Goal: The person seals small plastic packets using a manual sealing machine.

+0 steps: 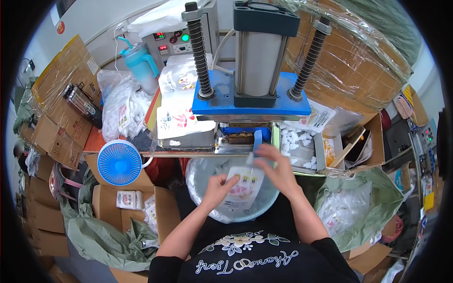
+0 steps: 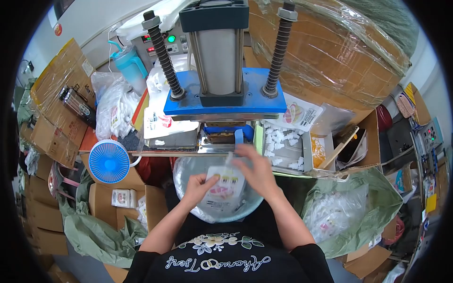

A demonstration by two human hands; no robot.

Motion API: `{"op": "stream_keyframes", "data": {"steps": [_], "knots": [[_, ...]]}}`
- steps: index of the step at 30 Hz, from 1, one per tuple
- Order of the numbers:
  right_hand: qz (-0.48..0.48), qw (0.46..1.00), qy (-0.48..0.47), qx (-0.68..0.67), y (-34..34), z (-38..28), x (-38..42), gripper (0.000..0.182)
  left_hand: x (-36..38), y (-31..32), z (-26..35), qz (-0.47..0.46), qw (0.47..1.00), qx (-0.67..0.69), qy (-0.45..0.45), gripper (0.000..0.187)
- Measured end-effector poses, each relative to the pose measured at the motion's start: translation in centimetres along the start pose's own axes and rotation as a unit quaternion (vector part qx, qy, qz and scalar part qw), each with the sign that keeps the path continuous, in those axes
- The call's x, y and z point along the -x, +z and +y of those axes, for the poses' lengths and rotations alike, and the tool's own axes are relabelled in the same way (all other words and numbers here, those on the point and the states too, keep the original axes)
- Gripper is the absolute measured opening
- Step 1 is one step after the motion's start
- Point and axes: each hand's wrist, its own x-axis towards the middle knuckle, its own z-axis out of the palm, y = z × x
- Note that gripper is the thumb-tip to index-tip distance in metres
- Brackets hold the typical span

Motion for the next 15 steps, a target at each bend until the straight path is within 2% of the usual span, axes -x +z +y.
{"op": "stream_keyframes", "data": {"steps": [1,3,6,7,9,10,13,15], "knots": [[-0.002,1.000,-0.002,0.002,-0.7,-0.1,-0.4,0.027,-0.7,0.4,1.5,0.028,0.999,0.024,-0.008,0.028],[0.068,0.995,0.054,0.046,-3.4,0.3,-1.1,0.034,-1.8,1.0,3.8,0.044,0.996,0.078,-0.021,0.027],[0.067,0.945,-0.009,0.321,-6.5,1.9,-0.8,0.041,-3.6,1.7,5.7,0.053,0.975,0.205,-0.061,0.026],[0.066,0.944,-0.012,0.324,-6.9,2.1,-0.4,0.041,-4.1,1.8,5.9,0.053,0.975,0.208,-0.059,0.026],[-0.007,0.939,0.082,0.335,-7.3,2.4,0.2,0.044,-5.0,2.0,6.0,0.061,0.963,0.250,-0.077,0.025],[0.000,0.927,0.024,0.374,-7.0,3.4,0.5,0.045,-5.2,2.0,5.9,0.063,0.963,0.252,-0.076,0.025],[0.007,0.926,0.017,0.376,-5.7,4.3,-0.1,0.046,-5.8,1.8,5.2,0.067,0.956,0.278,-0.071,0.026],[0.009,0.930,0.023,0.366,-5.2,4.4,-0.6,0.043,-6.1,0.9,4.7,0.034,0.968,0.233,-0.086,0.024]]}}
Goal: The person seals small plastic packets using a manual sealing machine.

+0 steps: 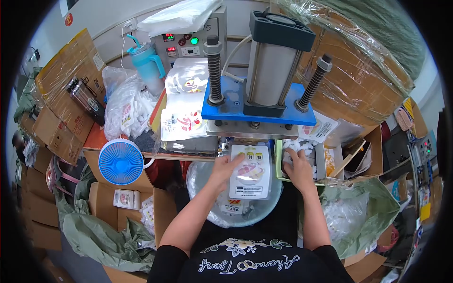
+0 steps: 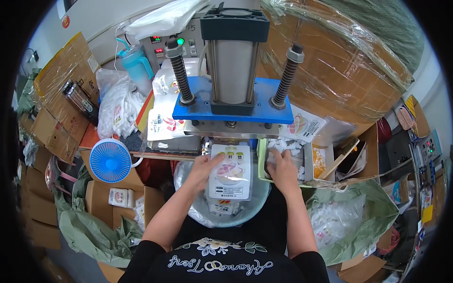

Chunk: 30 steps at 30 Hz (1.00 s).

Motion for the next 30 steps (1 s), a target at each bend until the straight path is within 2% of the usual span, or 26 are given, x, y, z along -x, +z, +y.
{"op": "stream_keyframes", "data": {"steps": [1,3,4,6,7,8,9,10,11,13,14,16,17,18,20,21,22,23,24,27,29,30], "knots": [[-0.006,1.000,0.006,0.018,0.5,0.3,-0.4,0.042,-0.1,-0.7,1.0,0.002,1.000,-0.002,0.003,0.024],[-0.008,0.999,0.026,0.031,0.8,0.1,-1.1,0.035,-0.4,-2.9,4.0,-0.017,0.965,-0.247,0.092,0.028],[-0.006,0.999,0.024,0.028,1.1,0.3,-1.3,0.035,-0.5,-3.8,5.5,0.017,0.947,-0.274,0.167,0.034],[0.033,0.998,-0.018,-0.049,2.1,2.3,-1.9,0.034,0.4,-4.7,8.0,0.203,0.830,-0.448,0.263,0.052],[0.056,0.986,-0.044,-0.147,2.4,3.2,-2.4,0.026,-0.1,-6.1,7.6,0.209,0.827,-0.450,0.265,0.052],[-0.039,0.947,0.133,-0.289,2.1,4.0,-2.4,0.018,-1.0,-8.1,6.1,0.239,0.721,-0.557,0.336,0.058],[-0.039,0.905,0.164,-0.390,1.5,4.4,-2.3,0.018,-1.5,-9.7,4.7,0.263,0.595,-0.649,0.396,0.066],[-0.039,0.851,0.194,-0.487,1.0,5.0,-2.4,0.018,-1.1,-10.8,3.5,0.220,0.614,-0.661,0.372,0.074],[-0.039,0.752,0.218,-0.621,0.6,5.6,-2.5,0.023,0.3,-10.8,2.8,0.208,0.606,-0.668,0.378,0.072],[-0.062,0.513,0.261,-0.816,0.3,7.9,-2.4,0.034,2.1,-10.6,2.4,0.197,0.611,-0.644,0.416,0.064],[-0.061,0.509,0.267,-0.816,0.7,8.7,-2.1,0.034,2.4,-10.9,2.6,0.192,0.612,-0.647,0.412,0.064],[-0.108,0.324,0.163,-0.926,-1.1,8.1,-2.4,0.034,2.0,-10.8,3.8,0.223,0.619,-0.653,0.376,0.064],[-0.122,0.294,0.143,-0.937,-1.2,8.1,-2.4,0.034,1.7,-10.2,4.4,0.236,0.624,-0.635,0.390,0.055],[-0.125,0.298,0.143,-0.936,-1.2,8.2,-2.5,0.034,1.4,-9.8,5.0,0.240,0.626,-0.632,0.390,0.055],[-0.107,0.230,0.145,-0.956,-0.8,8.6,-2.7,0.035,0.9,-9.4,5.9,0.256,0.600,-0.681,0.334,0.042],[-0.112,0.231,0.144,-0.956,-0.3,9.2,-2.6,0.035,1.0,-9.1,6.2,0.268,0.615,-0.662,0.335,0.028],[-0.131,0.195,0.134,-0.963,0.2,9.8,-2.4,0.035,1.2,-9.2,6.0,0.272,0.615,-0.660,0.335,0.028],[-0.149,0.158,0.124,-0.968,0.7,10.5,-2.5,0.036,1.3,-9.4,5.7,0.292,0.620,-0.627,0.370,0.027],[-0.151,0.157,0.125,-0.968,0.6,10.2,-2.6,0.036,1.7,-9.2,5.7,0.310,0.623,-0.594,0.404,0.025],[-0.129,0.169,0.134,-0.968,-0.1,9.5,-2.0,0.038,4.5,-8.4,4.7,0.297,0.664,-0.557,0.402,0.025],[-0.067,0.193,0.207,-0.957,-0.9,8.2,-2.6,0.040,6.7,-7.0,4.1,0.270,0.700,-0.542,0.379,0.022],[-0.065,0.192,0.210,-0.956,-0.6,8.1,-2.7,0.040,7.4,-6.4,3.9,0.268,0.702,-0.543,0.376,0.022]]}}
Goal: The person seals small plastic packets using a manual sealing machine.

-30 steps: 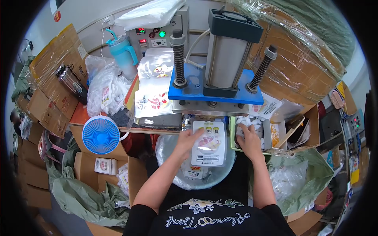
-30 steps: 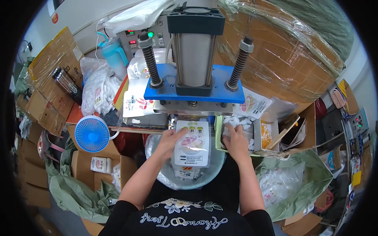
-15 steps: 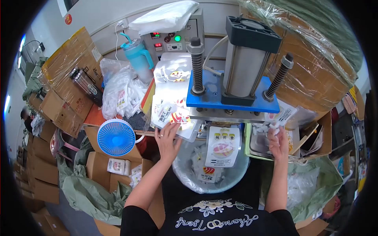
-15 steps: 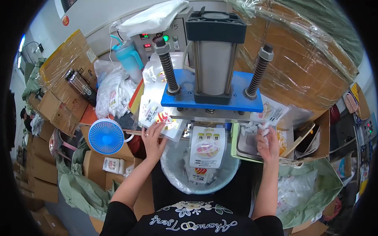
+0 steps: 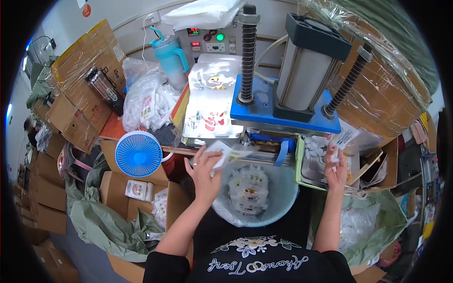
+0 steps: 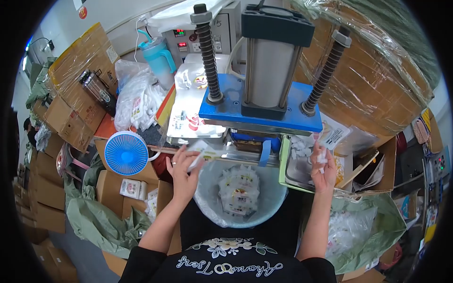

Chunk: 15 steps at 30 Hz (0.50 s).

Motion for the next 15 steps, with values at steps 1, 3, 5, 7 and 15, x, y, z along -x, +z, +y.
{"op": "stream_keyframes", "data": {"steps": [1,3,5,7,15], "knots": [[-0.012,1.000,-0.007,0.009,-0.4,0.0,-0.2,0.040,0.5,0.0,0.8,-0.033,0.997,0.072,-0.011,0.018],[-0.015,0.998,-0.022,0.052,-0.2,0.6,0.2,0.042,1.0,-0.4,2.4,-0.086,0.981,0.173,0.000,0.011],[-0.032,0.988,-0.006,0.153,-0.8,0.7,1.0,0.042,1.9,0.9,2.9,-0.162,0.939,0.289,-0.093,0.011],[-0.004,0.923,-0.014,0.384,0.3,2.6,1.9,0.041,3.5,3.2,2.6,-0.223,0.873,0.404,-0.158,0.013],[-0.031,0.631,-0.003,0.776,4.3,13.4,1.9,0.018,6.7,7.1,1.8,-0.272,0.880,0.353,-0.162,0.017]]}}
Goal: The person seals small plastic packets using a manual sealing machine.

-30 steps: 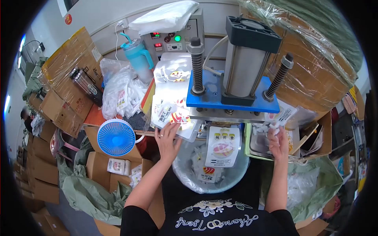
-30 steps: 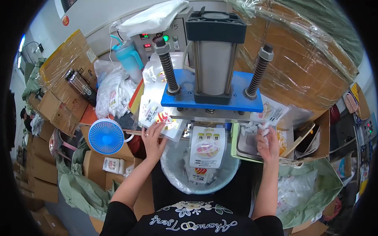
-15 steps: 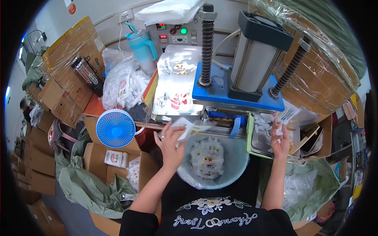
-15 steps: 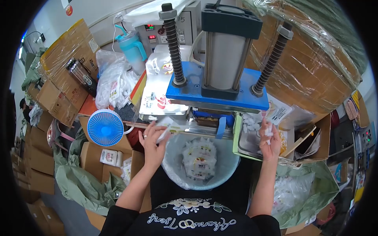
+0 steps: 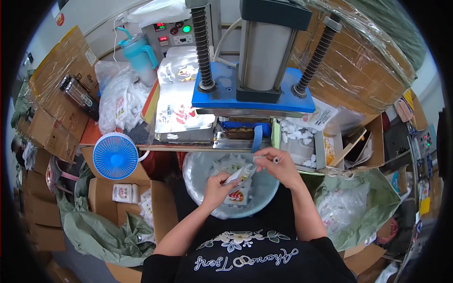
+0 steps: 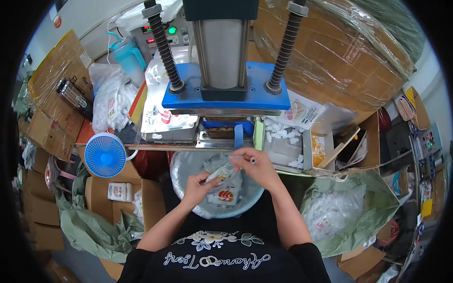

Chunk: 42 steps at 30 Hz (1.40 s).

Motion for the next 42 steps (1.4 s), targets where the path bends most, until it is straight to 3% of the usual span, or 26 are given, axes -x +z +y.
{"op": "stream_keyframes", "data": {"steps": [6,8,10,11,13,14,15,16,17,19,21,23,25,26,27,28,29,30,31,33,35,37,38,39,41,42], "knots": [[-0.082,0.988,-0.003,0.134,1.0,0.8,-0.3,0.024,0.4,-1.5,-0.7,-0.058,0.996,-0.062,0.038,0.025],[-0.092,0.983,-0.003,0.157,0.9,0.9,-0.3,0.026,-0.1,-1.6,-1.0,-0.094,0.992,-0.079,-0.040,0.025],[0.042,0.988,-0.106,0.105,0.5,0.8,-1.1,0.028,-1.4,-1.1,0.0,-0.068,0.996,-0.033,-0.041,0.027],[0.042,0.988,-0.107,0.108,-0.1,0.4,-1.4,0.028,-2.2,-0.7,0.6,-0.038,0.998,0.015,-0.042,0.029],[0.100,0.995,0.024,0.008,-2.4,-0.2,-1.4,0.033,-3.4,-0.3,2.8,-0.027,0.998,0.041,-0.047,0.031],[0.099,0.995,0.022,0.012,-4.0,0.8,-1.3,0.033,-3.9,-0.1,3.7,-0.025,0.990,0.103,-0.095,0.030],[0.064,0.971,0.004,-0.231,-6.0,2.7,-1.3,0.034,-4.4,0.2,4.5,-0.023,0.976,0.165,-0.142,0.029],[0.025,0.888,-0.014,-0.459,-6.9,3.1,-1.2,0.035,-4.8,0.7,5.2,-0.027,0.952,0.269,-0.143,0.027],[0.023,0.890,-0.015,-0.455,-7.4,3.5,-1.2,0.035,-5.4,0.8,5.3,-0.027,0.951,0.273,-0.140,0.027],[0.117,0.695,0.069,-0.706,-8.0,3.1,-1.2,0.035,-6.3,1.1,5.5,-0.015,0.934,0.315,-0.167,0.024],[0.129,0.677,0.087,-0.720,-8.6,4.2,-1.0,0.035,-6.6,1.3,5.8,-0.008,0.934,0.320,-0.156,0.025],[0.013,0.615,0.072,-0.785,-9.0,6.7,-1.1,0.034,-6.7,1.0,5.9,0.002,0.935,0.321,-0.152,0.027],[0.019,0.633,0.069,-0.771,-8.6,6.2,-0.9,0.033,-6.9,-0.5,5.9,-0.044,0.965,0.216,-0.145,0.029],[-0.003,0.641,0.059,-0.765,-8.8,6.5,-0.9,0.033,-7.8,-2.6,5.8,-0.068,0.989,-0.005,-0.132,0.030],[-0.025,0.648,0.048,-0.760,-8.9,6.7,-0.9,0.032,-7.8,-3.8,7.7,-0.029,0.995,0.030,-0.094,0.030],[0.010,0.650,0.056,-0.758,-8.8,6.7,-0.9,0.032,-8.8,-5.4,7.2,0.005,0.998,0.033,-0.047,0.025],[0.007,0.646,0.059,-0.761,-8.8,6.8,-0.9,0.032,-10.8,-7.4,4.5,0.089,0.992,-0.055,0.077,0.028],[0.024,0.684,0.058,-0.727,-8.9,6.9,-0.8,0.033,-10.1,-8.1,7.1,0.195,0.944,-0.258,0.062,0.035],[0.039,0.720,0.056,-0.690,-8.5,6.3,-0.9,0.034,-11.5,-9.5,5.1,0.226,0.869,-0.371,0.237,0.052],[0.040,0.748,0.060,-0.660,-7.7,5.1,-0.8,0.036,-11.2,-10.3,1.5,0.172,0.833,-0.504,0.148,0.063],[0.019,0.796,0.046,-0.603,-7.5,4.7,-0.4,0.037,-8.2,-9.6,1.5,0.161,0.818,-0.521,0.183,0.070],[0.028,0.805,0.046,-0.591,-7.4,5.0,-0.4,0.032,-5.5,-9.4,2.4,0.119,0.836,-0.507,0.174,0.075],[0.025,0.832,0.029,-0.554,-7.7,5.5,-0.4,0.027,-5.0,-9.7,2.5,0.160,0.850,-0.459,0.204,0.059],[0.022,0.857,0.012,-0.514,-7.5,5.3,-0.5,0.022,-4.8,-10.4,2.4,0.158,0.850,-0.460,0.203,0.059],[0.051,0.876,0.015,-0.479,-6.7,4.5,-0.2,0.013,-5.2,-11.6,2.4,0.194,0.879,-0.390,0.193,0.036],[0.079,0.898,0.022,-0.433,-6.3,4.0,-0.1,0.012,-5.3,-10.8,3.7,0.258,0.876,-0.332,0.235,0.016]]}}
